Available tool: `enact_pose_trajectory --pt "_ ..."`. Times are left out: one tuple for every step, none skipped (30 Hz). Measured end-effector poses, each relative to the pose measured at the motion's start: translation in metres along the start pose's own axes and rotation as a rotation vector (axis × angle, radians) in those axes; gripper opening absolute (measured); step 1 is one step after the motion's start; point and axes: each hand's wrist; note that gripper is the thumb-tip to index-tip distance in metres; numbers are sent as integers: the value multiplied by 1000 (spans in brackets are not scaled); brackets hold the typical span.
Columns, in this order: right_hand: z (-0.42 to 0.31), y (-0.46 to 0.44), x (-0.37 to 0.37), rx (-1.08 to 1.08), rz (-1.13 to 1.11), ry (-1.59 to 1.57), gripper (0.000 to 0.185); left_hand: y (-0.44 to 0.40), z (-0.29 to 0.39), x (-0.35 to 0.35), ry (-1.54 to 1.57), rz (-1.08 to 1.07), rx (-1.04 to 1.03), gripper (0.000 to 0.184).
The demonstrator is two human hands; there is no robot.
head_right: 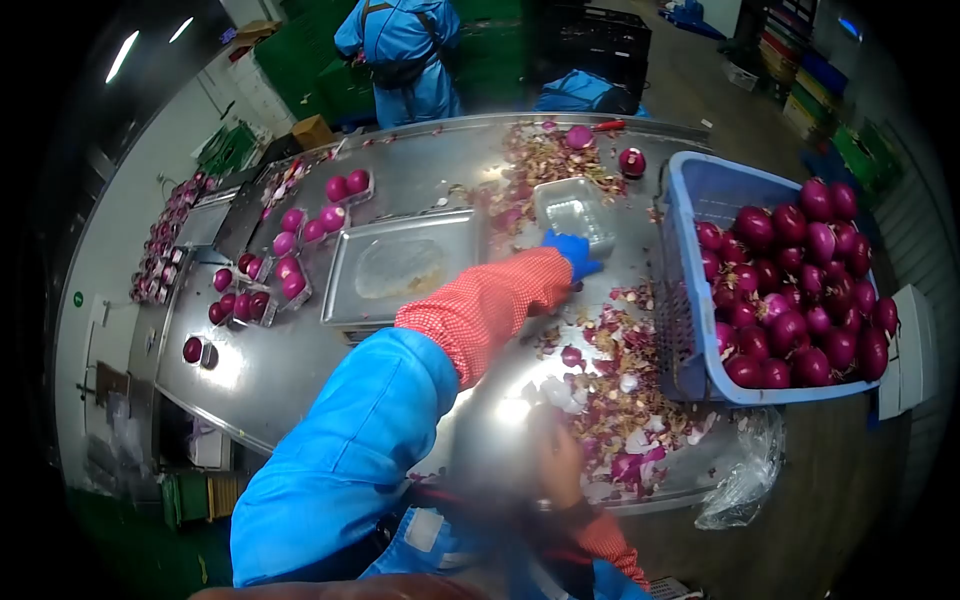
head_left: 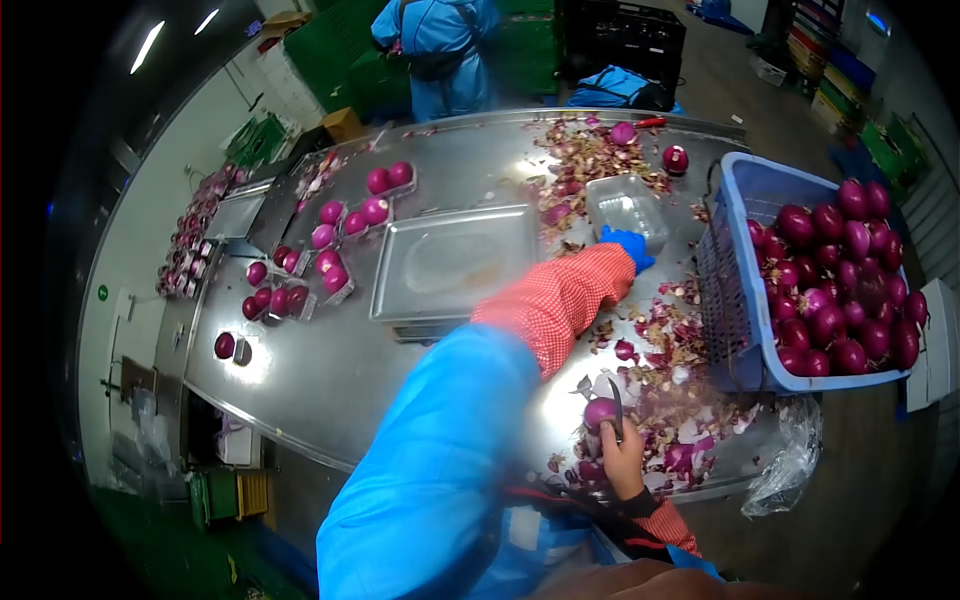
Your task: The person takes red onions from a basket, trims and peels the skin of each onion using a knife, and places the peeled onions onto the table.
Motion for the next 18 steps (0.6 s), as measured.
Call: enact_pose_trajectory --pt "2 3 7 -7 23 -33 12 -4 3 5 -43 -118 55 49" --pt "1 6 13 -14 46 -66 12 -6 -2 3 -111 -78 16 46" --pt "3 9 19 -12 61 -72 13 -8 -4 4 -173 -56 -10 43" --pt "6 12 25 -11 75 -79 13 -10 -7 4 -236 -31 -34 41" --pt "8 14 31 -10 90 -85 14 -12 -5 7 -292 -27 -44 39" --pt "0 16 37 7 100 -108 14 -19 -6 5 -274 1 -24 38" --pt "-4 18 42 23 108 -130 14 -26 -9 1 -254 28 -3 36" --pt "4 18 46 43 110 -72 15 -31 -12 -3 -235 55 18 34" --pt "16 18 48 65 122 -47 16 -29 -12 -1 -248 72 -8 32" --pt "21 18 51 53 124 -19 15 -24 -11 3 -261 91 -32 30" --pt "25 19 53 50 115 -13 17 -18 -11 7 -272 109 -55 29" --pt "26 20 55 47 106 -7 20 -14 -11 9 -275 122 -76 29" --pt "26 20 57 44 98 -1 22 -11 -11 12 -280 136 -98 29" --pt "25 22 61 -6 51 -14 30 -8 -10 15 -283 151 -121 30" --pt "20 24 65 -57 1 -26 39 -1 -6 18 -280 159 -134 31" --pt "18 26 65 -26 31 -27 34 10 0 22 -276 164 -145 33" --pt "16 28 65 6 61 -27 29 24 5 27 -273 167 -157 36" --pt "9 29 65 15 101 -50 22 46 10 31 -223 49 -158 46"
Point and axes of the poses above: each hand's wrist, its own y-axis away from the middle knuckle, its own x-axis out of the back of the hand, z = x × y, and after that the axes turned 4 degrees about -z, right-handed
